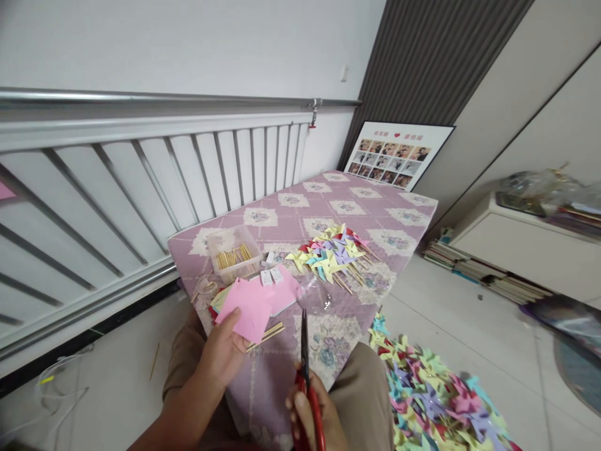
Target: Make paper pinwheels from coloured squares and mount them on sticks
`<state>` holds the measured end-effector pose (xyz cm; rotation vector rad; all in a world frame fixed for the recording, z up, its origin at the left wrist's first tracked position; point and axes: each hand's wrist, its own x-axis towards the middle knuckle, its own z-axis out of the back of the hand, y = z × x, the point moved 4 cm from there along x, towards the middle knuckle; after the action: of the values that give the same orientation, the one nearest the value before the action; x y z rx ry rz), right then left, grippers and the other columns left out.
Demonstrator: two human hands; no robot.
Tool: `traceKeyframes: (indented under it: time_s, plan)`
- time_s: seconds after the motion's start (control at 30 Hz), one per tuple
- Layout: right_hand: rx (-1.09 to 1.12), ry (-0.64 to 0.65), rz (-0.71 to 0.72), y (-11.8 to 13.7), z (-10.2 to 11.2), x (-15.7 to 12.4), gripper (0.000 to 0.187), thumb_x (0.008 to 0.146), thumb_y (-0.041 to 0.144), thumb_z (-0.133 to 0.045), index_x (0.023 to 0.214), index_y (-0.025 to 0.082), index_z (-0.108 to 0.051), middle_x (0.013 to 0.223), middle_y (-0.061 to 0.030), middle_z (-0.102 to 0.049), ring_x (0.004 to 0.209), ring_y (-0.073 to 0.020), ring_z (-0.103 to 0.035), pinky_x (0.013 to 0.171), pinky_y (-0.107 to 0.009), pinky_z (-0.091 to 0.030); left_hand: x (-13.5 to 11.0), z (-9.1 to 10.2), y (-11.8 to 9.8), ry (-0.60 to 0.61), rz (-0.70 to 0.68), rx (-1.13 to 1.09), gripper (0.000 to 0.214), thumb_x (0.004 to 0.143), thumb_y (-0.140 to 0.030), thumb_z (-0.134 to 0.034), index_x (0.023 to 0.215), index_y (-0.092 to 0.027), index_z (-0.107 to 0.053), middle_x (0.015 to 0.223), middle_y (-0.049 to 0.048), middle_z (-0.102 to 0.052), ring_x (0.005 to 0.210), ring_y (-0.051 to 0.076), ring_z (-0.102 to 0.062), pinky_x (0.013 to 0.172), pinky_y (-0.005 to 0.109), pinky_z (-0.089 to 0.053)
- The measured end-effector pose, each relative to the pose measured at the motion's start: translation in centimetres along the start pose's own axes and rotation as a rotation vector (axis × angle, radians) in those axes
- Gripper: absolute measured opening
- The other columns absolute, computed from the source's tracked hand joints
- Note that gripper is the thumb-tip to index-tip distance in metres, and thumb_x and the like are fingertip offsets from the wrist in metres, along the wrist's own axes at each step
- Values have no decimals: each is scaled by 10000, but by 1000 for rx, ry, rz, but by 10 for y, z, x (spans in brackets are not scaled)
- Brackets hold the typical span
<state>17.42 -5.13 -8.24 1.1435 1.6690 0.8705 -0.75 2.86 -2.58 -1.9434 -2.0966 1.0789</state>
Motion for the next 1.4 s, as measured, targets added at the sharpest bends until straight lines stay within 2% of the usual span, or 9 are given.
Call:
traceKeyframes:
  time_s: [0.3,0.57,0.7,0.9,1.03,1.13,1.23,1.3,1.4]
  plan:
    - [172,-66,132,30,-46,20,660,714,487,-779,1249,268,-461,830,21,-623,477,-76,-497,409,-188,-414,-37,4,21,87,65,1,464,793,-296,-680,1229,-177,-572,1159,108,-690,983,225,-667,790,318,-551]
    - [157,-26,141,25,-69,5,382,749,422,-758,975,209,-535,548,56,-569,406,-92,-446,381,-194,-331,-66,27,43,130,85,147,525,765,-423,-704,1202,-152,-600,1111,128,-708,977,265,-668,754,310,-519]
    - [152,-28,152,17,-61,-2,430,724,410,-775,1020,217,-529,544,61,-571,418,-98,-458,395,-195,-350,-75,34,43,241,92,164,538,785,-432,-688,1240,-161,-593,1149,138,-694,1070,285,-635,854,350,-507]
    - [46,-46,102,18,-36,-18,472,688,412,-789,1033,188,-556,550,68,-557,406,-85,-457,388,-193,-386,-79,31,19,429,227,194,468,786,-439,-672,1120,-111,-672,1117,170,-701,1122,326,-610,939,419,-492]
    - [0,83,101,30,-28,-26,462,717,359,-777,1102,193,-583,720,13,-641,600,-137,-584,544,-235,-485,-80,28,18,465,329,230,398,772,-354,-698,1106,-140,-674,1082,159,-715,1131,333,-614,969,463,-476]
    - [-79,184,114,39,-27,-25,460,754,344,-758,1157,204,-587,758,14,-633,704,-160,-605,624,-253,-499,-80,28,29,463,338,273,412,706,-240,-762,1094,-129,-677,1058,166,-723,1104,344,-631,980,470,-470]
    - [-166,141,156,44,-20,-17,455,751,370,-767,1144,205,-609,795,14,-624,744,-157,-598,668,-252,-502,-76,31,41,412,305,268,458,680,-201,-780,1118,-133,-665,1055,161,-727,1078,339,-647,978,467,-472]
    - [-177,59,159,40,-11,-11,482,761,428,-751,1159,204,-598,707,32,-584,628,-133,-565,568,-228,-479,-69,34,45,350,274,237,471,693,-217,-773,1139,-132,-651,1059,154,-728,1066,325,-655,971,456,-481]
    - [-64,6,132,21,1,-6,549,811,523,-669,1236,211,-516,605,72,-496,420,-77,-407,390,-189,-344,-54,42,44,195,207,191,465,718,-232,-753,1157,-138,-632,1079,134,-727,1043,288,-668,950,418,-504]
